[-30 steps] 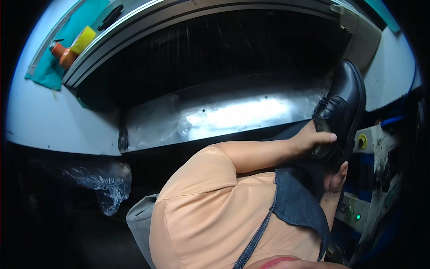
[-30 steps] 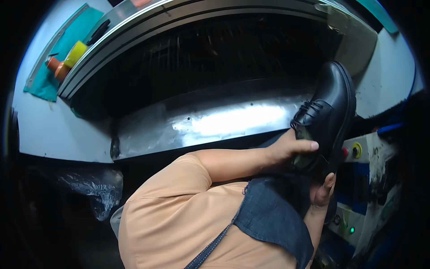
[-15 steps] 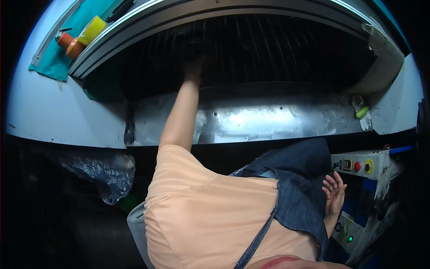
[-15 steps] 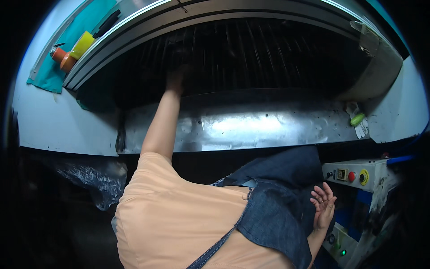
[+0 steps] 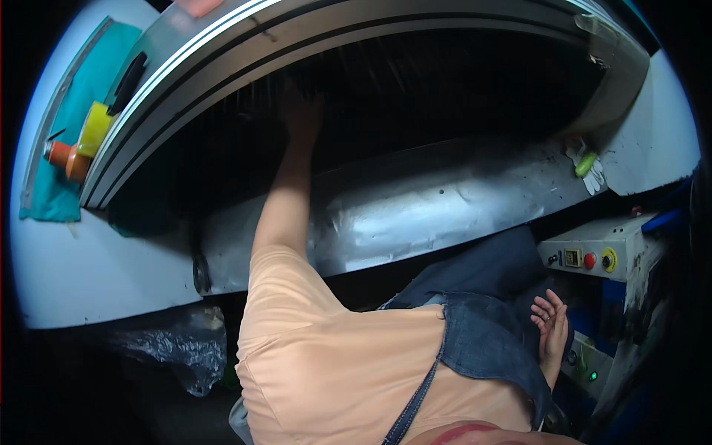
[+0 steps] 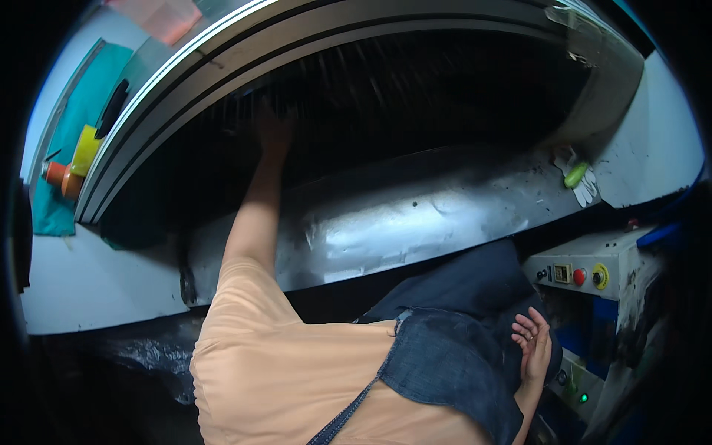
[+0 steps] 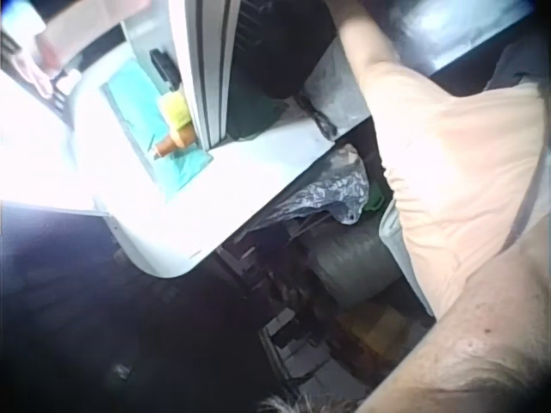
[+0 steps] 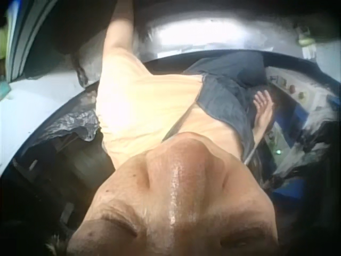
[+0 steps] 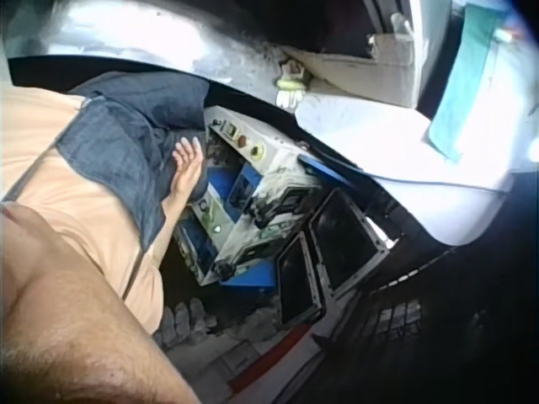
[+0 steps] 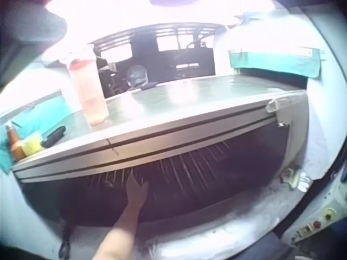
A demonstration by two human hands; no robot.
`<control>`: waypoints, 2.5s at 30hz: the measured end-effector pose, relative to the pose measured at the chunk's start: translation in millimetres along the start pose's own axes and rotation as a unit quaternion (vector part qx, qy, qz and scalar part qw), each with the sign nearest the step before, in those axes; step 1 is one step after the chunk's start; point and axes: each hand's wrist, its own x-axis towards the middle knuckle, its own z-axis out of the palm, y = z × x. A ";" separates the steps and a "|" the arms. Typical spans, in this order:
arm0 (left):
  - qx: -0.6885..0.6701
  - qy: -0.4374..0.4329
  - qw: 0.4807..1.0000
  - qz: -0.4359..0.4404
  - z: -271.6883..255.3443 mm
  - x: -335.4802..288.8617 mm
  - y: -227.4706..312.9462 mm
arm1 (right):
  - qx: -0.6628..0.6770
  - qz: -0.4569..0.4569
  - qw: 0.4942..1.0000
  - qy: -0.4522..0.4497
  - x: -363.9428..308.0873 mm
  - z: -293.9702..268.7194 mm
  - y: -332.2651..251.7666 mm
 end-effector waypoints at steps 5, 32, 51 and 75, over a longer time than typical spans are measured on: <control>-0.252 -0.222 0.907 -0.253 56.3 65.0 39.9 | -0.004 -0.010 1.000 0.027 -0.4 2.0 -18.0; -0.497 -0.533 0.564 0.389 -124.3 -100.1 365.3 | 0.248 -0.055 0.920 -0.298 24.1 4.6 -95.3; -0.296 -0.266 0.263 0.879 -222.4 -156.3 550.8 | 0.340 -0.234 0.911 -0.004 -108.8 -22.5 -21.6; -0.197 -0.354 0.819 0.406 55.0 -225.7 434.3 | -0.481 -0.200 0.657 0.545 83.1 -349.1 -177.7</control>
